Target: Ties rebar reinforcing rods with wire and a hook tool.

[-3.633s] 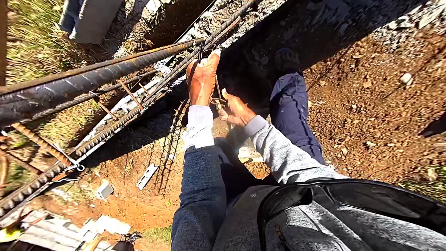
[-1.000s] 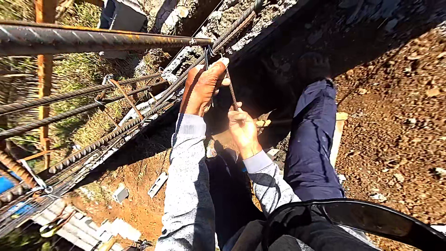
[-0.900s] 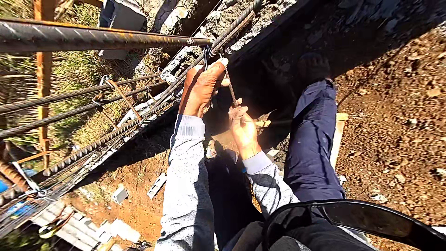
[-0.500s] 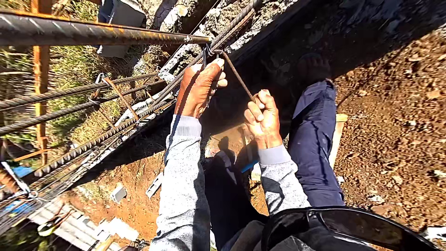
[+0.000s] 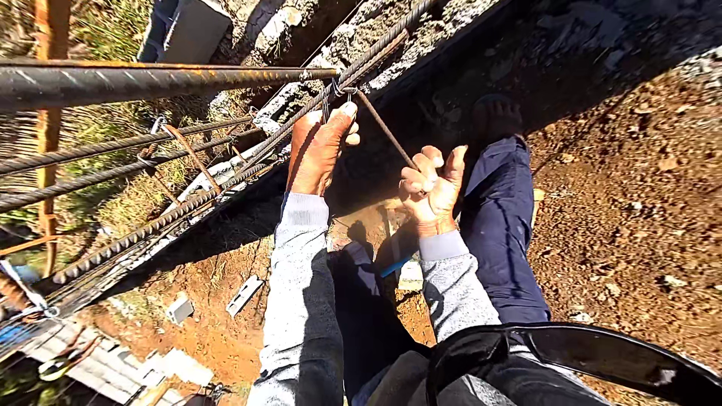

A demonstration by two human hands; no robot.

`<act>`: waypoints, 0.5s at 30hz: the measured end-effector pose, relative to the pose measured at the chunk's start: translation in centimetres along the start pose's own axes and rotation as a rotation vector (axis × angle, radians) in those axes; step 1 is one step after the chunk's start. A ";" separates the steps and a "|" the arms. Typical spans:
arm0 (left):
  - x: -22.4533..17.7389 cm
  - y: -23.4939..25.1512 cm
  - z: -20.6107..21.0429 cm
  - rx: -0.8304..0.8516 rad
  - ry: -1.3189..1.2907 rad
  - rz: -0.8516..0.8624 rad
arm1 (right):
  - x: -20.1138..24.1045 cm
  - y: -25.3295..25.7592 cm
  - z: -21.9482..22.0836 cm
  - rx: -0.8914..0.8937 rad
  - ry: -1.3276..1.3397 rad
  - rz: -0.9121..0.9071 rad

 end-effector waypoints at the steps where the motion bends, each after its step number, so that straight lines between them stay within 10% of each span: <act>1: 0.0 -0.2 0.0 -0.011 0.020 0.002 | 0.3 0.1 0.3 0.001 0.025 0.024; 15: -0.6 -3.4 2.4 -0.308 0.806 0.258 | 5.7 2.1 3.2 -0.102 -0.536 0.111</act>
Point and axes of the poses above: each hand's wrist, its own y-axis towards the middle knuckle, its own z-axis out of the palm, x = y × z, the point moved 2 cm from there along y, towards the middle knuckle, and after that the axes turned 12 degrees about -y, right-handed, at the moved point
